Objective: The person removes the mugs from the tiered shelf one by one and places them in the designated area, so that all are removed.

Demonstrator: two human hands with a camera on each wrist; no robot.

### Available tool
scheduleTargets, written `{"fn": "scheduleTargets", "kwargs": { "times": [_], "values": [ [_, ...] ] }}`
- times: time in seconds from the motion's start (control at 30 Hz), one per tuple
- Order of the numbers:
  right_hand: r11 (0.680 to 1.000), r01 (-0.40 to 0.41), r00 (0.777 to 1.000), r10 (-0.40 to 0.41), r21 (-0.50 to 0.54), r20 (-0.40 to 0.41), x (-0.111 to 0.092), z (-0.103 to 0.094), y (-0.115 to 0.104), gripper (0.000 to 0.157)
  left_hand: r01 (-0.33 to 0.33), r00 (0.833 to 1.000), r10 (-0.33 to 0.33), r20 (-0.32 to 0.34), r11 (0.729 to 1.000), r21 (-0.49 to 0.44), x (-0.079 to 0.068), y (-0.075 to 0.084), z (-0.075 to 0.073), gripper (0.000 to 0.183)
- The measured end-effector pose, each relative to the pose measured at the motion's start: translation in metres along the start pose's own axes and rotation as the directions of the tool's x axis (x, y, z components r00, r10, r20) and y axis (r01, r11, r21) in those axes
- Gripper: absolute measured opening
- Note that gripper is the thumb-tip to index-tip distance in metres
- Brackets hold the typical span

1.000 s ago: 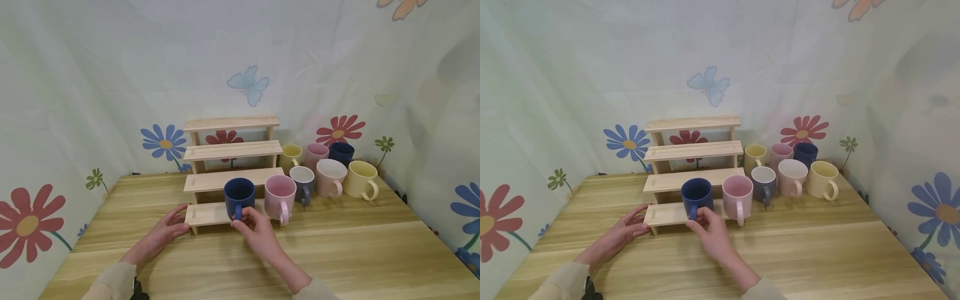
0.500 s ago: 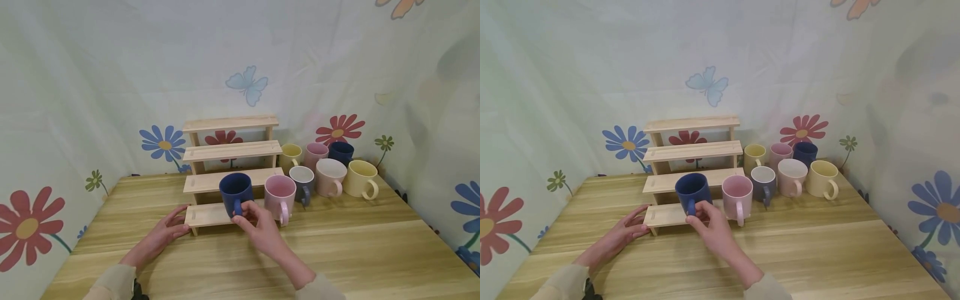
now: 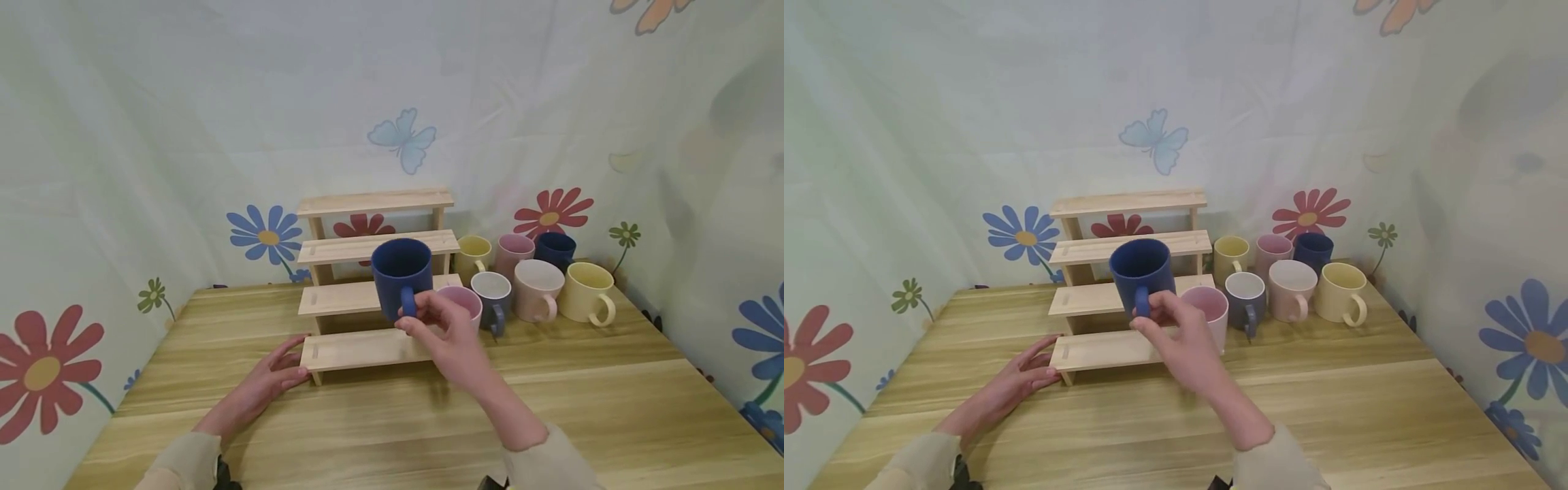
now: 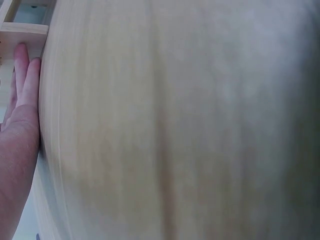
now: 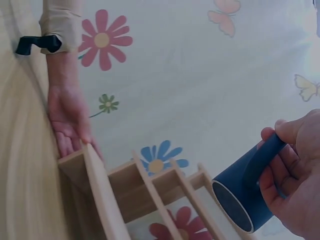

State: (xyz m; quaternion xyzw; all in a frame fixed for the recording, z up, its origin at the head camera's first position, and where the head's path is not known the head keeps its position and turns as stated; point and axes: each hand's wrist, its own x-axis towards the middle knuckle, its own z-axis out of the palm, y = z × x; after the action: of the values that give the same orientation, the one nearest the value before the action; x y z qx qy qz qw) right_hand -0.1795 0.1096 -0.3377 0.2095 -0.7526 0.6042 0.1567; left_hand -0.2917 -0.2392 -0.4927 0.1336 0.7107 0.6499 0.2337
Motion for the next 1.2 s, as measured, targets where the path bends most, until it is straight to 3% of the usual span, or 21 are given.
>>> {"fn": "scheduleTargets", "kwargs": {
  "times": [0.3,0.4,0.57,0.8,1.2],
  "values": [
    [0.999,0.043,0.998,-0.041,0.029,-0.054,0.004,-0.03,-0.012,0.016,0.009,1.0,-0.009,0.012,1.0,0.011,-0.001,0.002,0.0,0.074],
    [0.997,0.077,0.993,-0.077,-0.002,-0.086,0.004,-0.042,-0.012,0.015,0.01,1.0,-0.01,0.013,1.0,0.018,-0.001,0.002,0.0,0.075],
    [0.994,0.075,0.986,-0.086,-0.079,-0.144,0.0,-0.061,-0.01,0.014,0.011,1.0,-0.011,-0.003,1.0,0.009,-0.002,0.002,0.0,0.075],
    [0.994,0.077,0.975,-0.09,-0.073,-0.202,-0.013,-0.084,0.003,0.013,0.004,1.0,-0.004,0.003,1.0,-0.008,0.0,0.001,0.0,0.076],
    [0.986,-0.046,0.974,0.009,-0.162,-0.227,-0.042,-0.114,0.035,0.011,0.019,1.0,-0.02,-0.011,1.0,-0.024,0.002,0.0,0.0,0.078]
  ]
}}
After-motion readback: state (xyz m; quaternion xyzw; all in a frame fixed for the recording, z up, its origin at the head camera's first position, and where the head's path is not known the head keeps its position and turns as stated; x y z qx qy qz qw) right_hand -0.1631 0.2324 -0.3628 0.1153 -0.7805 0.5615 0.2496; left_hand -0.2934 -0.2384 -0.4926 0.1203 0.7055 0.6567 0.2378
